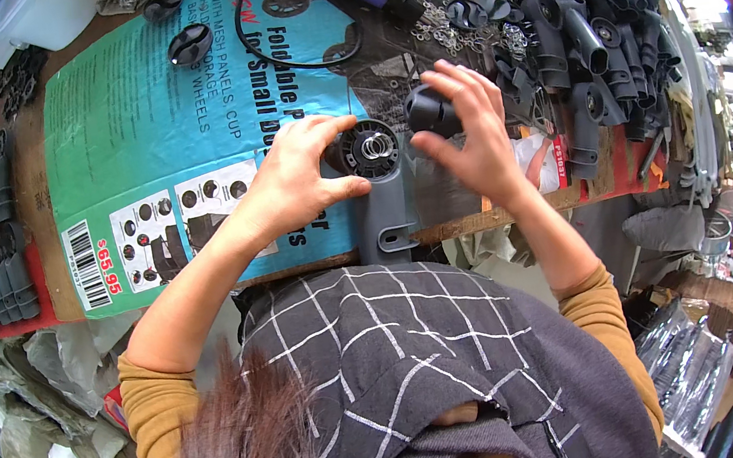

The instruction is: The person assembles small wheels by inserting bearings and washers into wheel hubs, then uses a handheld electric screwdriver to tighten the components. The process is repeated for multiple wheels on a cluttered workbench.

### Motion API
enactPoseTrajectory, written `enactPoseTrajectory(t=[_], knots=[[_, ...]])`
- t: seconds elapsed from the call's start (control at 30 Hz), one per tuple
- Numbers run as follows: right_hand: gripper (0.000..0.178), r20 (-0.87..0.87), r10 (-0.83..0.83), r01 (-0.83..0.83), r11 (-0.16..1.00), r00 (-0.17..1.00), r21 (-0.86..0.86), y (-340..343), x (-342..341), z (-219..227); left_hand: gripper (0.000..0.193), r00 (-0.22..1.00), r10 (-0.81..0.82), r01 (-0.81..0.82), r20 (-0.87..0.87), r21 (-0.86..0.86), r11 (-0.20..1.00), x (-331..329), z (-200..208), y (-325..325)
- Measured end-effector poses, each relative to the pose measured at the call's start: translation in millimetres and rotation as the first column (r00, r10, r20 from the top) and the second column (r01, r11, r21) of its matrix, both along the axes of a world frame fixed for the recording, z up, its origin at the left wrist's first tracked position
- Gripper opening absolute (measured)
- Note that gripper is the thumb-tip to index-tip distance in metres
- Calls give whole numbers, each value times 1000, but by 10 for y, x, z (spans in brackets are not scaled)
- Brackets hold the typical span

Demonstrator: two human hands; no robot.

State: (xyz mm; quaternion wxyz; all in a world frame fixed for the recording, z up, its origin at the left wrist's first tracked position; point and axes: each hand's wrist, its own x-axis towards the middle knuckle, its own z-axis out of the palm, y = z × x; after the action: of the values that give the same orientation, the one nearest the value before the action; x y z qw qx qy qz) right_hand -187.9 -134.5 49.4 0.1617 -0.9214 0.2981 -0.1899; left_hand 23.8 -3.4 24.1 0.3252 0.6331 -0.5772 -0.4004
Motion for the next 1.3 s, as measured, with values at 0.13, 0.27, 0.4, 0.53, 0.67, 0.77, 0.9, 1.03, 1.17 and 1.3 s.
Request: enactPoseTrajectory(t=[0.13, 0.27, 0.4, 0.53, 0.67, 0.77, 0.9, 1.03, 1.17, 1.3], knots=[[58, -17, 151, -151, 988, 988, -9, 143, 17, 64, 71, 1000, 8, -7, 20, -27, 1000, 1, -3, 4], [49, -94, -20, 22, 1000, 995, 20, -132, -160, -5, 70, 1000, 17, -17, -5, 8, 1000, 8, 2, 20], [39, 23, -15, 7, 956, 1000, 293, -291, -275, -169, 70, 1000, 22, -21, -21, 7, 1000, 1, -8, 13], [33, 353, -131, -167, 696, 926, 698, -110, -207, -87, 69, 1000, 26, -26, -7, -20, 999, -6, -15, 10], [34, 333, -105, -208, 599, 937, 773, 118, -42, 140, 69, 1000, 23, -23, 15, -19, 1000, -7, -21, 15], [35, 194, 42, -152, 789, 980, 596, 199, 106, 189, 70, 1000, 10, -10, 13, -37, 999, 1, -41, 22], [38, 29, 187, -187, 932, 982, 310, 250, 192, 180, 67, 998, 3, 4, 70, -96, 995, 22, -52, -1], [36, 29, 185, -185, 931, 982, 314, 221, 152, 183, 72, 999, -23, 27, -44, 98, 995, 86, -17, -53], [34, 166, 13, -115, 771, 986, 626, 137, 87, 172, 77, 994, -101, 100, 34, 30, 994, 108, 8, -75], [33, 200, -115, -72, 673, 973, 736, 121, 64, 167, 79, 996, -84, 83, 22, 35, 996, 91, 2, -62]])
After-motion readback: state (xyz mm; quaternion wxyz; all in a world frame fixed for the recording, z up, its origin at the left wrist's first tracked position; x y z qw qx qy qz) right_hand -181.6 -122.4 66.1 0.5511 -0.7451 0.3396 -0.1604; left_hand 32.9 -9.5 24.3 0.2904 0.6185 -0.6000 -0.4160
